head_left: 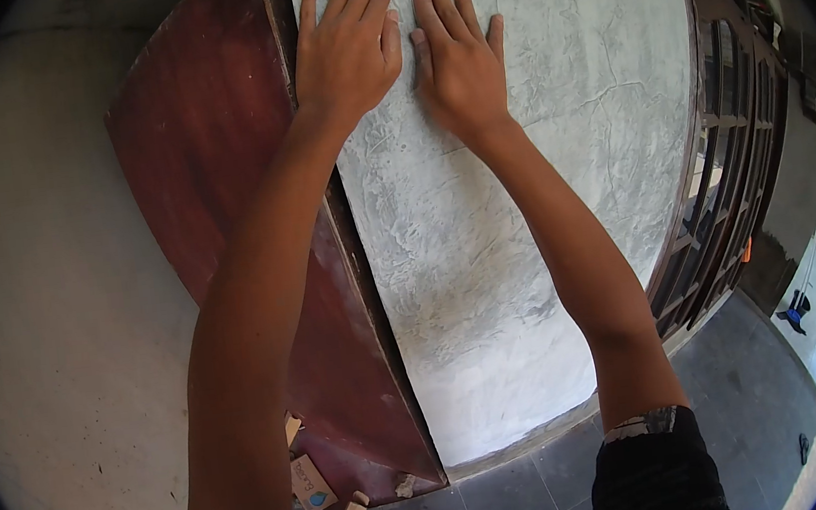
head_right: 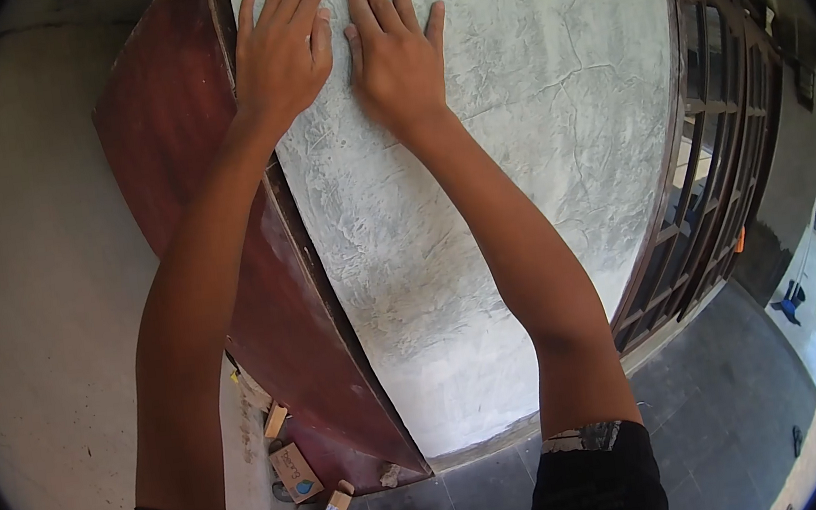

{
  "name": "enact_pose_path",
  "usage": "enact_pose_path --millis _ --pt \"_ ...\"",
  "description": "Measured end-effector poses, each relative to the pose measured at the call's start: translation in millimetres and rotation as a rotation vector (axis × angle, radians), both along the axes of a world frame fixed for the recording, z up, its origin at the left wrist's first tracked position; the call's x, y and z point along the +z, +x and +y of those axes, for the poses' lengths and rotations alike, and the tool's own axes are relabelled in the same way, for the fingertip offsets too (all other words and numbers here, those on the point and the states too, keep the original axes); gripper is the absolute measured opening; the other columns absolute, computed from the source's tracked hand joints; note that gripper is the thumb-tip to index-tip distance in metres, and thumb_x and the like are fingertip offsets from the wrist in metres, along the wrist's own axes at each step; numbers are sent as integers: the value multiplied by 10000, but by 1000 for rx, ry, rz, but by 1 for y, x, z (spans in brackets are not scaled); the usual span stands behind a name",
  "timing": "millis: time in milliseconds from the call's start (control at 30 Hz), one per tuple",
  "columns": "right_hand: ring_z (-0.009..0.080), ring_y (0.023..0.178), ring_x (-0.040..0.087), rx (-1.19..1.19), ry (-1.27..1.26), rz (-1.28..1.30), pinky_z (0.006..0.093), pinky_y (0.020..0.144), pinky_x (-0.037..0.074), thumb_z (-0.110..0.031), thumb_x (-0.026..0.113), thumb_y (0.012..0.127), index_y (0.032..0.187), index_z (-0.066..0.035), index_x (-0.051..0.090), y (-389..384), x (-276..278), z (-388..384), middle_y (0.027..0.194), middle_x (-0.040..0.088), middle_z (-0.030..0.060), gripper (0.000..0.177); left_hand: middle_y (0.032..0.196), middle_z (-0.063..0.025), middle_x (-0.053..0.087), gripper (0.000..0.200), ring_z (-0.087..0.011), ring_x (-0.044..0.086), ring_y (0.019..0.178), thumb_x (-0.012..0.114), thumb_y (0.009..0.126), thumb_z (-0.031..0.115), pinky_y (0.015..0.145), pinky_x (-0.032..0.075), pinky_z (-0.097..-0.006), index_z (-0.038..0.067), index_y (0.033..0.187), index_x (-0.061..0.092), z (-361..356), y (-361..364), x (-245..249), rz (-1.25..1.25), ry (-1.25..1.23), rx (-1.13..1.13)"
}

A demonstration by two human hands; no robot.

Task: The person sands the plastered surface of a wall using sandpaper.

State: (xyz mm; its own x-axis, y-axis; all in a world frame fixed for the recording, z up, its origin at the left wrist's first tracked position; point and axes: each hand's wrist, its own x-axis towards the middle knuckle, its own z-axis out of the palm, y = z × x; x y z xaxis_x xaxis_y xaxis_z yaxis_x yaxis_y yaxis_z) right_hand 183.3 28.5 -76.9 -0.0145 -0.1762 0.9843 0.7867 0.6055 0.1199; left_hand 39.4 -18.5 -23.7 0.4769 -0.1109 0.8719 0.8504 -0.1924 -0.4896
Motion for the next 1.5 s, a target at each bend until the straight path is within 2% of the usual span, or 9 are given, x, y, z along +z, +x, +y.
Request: enact_pose_path --millis 133,333,533,700,900,1067,1267,1433,1500 --pt "364 1515 357 -79 -145 -87 749 1147 242 -219 514 1058 1540 -79 458 8 -71 -13 1640 396 109 505 1575 -167 473 493 -318 360 1515 513 997 157 1246 235 -530 -19 1456 523 1 3 0 -18 14 22" --pt "385 1503 366 22 72 -16 732 1151 262 -219 480 1067 1521 -60 470 6 42 5 1607 440 120 481 1578 -160 471 487 -314 360 1515 520 997 160 1245 237 -537 -11 1453 528 1 1 0 -20 -21 -6" --pt "367 1526 337 -39 -145 -81 735 1163 234 -239 481 1071 1548 -86 452 7 -64 -12 1642 390 114 501 1579 -158 468 492 -311 356 1517 514 1001 164 1244 237 -536 -7 1463 518 2 3 0 -26 11 20" --pt "373 1537 309 38 10 -24 707 1196 187 -279 410 1105 1556 -130 444 10 38 2 1646 392 105 476 1592 -155 452 497 -307 343 1523 514 1001 165 1248 227 -531 -7 1468 512 0 4 1 -20 -16 52" --pt "370 1519 347 -44 -157 -64 741 1161 230 -249 492 1071 1546 -98 455 4 -65 -10 1635 402 112 500 1593 -151 451 500 -299 340 1526 518 997 159 1251 226 -521 -2 1470 509 0 2 -1 -22 -12 34" --pt "361 1515 345 16 72 -13 756 1151 230 -232 480 1070 1523 -98 474 8 33 3 1599 454 93 472 1591 -147 455 499 -293 347 1523 530 992 155 1253 225 -519 3 1467 514 -1 3 -1 -24 5 62" --pt "364 1535 324 15 -133 -70 741 1170 198 -250 503 1066 1545 -95 460 -2 -68 -5 1637 406 99 505 1591 -148 454 502 -297 344 1523 524 992 152 1254 219 -522 2 1471 512 4 3 0 -26 2 31" --pt "369 1541 305 31 9 3 719 1181 208 -257 445 1089 1533 -92 470 -4 34 1 1636 409 106 475 1587 -151 457 495 -306 350 1519 515 997 159 1252 222 -528 -2 1466 518 4 3 1 -37 8 45" --pt "371 1520 337 48 16 6 728 1168 221 -245 459 1081 1518 -84 482 -5 19 1 1620 427 104 467 1587 -152 457 493 -304 349 1519 511 1001 175 1252 221 -531 -4 1460 522 5 1 0 -36 -1 33"
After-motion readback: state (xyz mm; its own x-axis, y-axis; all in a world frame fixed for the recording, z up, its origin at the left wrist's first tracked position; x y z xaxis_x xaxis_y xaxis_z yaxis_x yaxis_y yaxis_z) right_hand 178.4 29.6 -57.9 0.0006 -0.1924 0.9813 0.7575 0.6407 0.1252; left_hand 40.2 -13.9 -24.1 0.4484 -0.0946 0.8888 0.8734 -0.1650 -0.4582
